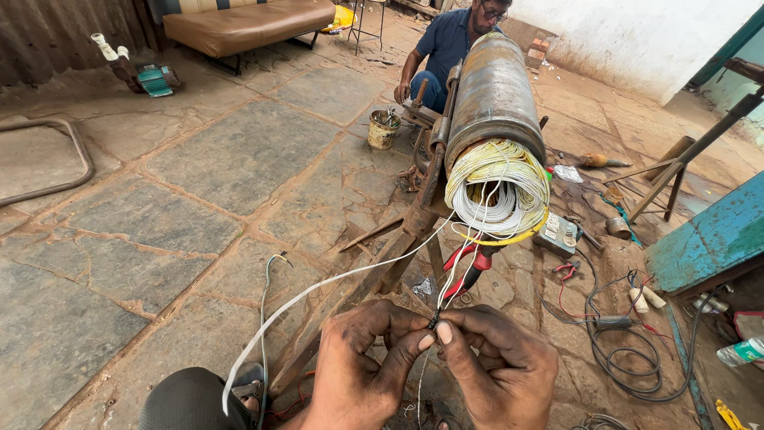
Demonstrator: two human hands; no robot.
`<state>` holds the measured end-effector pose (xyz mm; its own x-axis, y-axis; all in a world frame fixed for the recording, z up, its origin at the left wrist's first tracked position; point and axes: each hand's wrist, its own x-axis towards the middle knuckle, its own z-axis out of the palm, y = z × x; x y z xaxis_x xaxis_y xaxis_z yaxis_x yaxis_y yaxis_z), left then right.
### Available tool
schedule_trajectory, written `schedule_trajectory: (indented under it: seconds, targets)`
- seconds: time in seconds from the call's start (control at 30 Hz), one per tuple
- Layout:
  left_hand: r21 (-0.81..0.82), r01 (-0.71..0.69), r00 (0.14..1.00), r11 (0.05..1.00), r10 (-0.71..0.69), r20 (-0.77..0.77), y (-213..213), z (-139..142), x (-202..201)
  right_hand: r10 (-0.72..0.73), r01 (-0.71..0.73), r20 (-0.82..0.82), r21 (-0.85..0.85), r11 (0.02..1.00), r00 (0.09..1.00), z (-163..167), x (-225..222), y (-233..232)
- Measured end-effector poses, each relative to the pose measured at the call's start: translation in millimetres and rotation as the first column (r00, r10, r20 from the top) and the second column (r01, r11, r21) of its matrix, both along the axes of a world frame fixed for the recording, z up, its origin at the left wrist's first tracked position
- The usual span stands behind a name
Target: The person sits on the ground and uses pliers to strip the insulation from white electrical wires. They then twist the exposed strands together and wrap the connection with black electrical tape. The process is repeated for multiple wire ends.
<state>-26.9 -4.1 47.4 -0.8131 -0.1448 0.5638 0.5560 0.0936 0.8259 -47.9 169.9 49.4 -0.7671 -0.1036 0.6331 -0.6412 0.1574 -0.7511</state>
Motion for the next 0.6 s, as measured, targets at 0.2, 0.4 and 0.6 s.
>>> schedule_trajectory:
  seconds: [0.2,0.4,0.6]
  targets:
    - [-0.026,-0.07,0.998,0.997,0.07,-0.002,1.1,3.4,2.5,-0.014,0.017,0.076,-0.035,0.999,0.997,3.5,2.5,-8.6]
    - [-0.048,-0.119,0.991,0.992,0.116,-0.06,3.5,3.6,0.9,-0.106,0.109,0.038,-0.065,0.992,0.994,-5.9,3.1,-15.7]
    - [-0.013,-0.092,0.996,0.996,0.092,-0.019,5.3,0.5,-3.1,-0.183,0.184,-0.056,0.024,0.983,0.982,-5.2,1.2,-18.2]
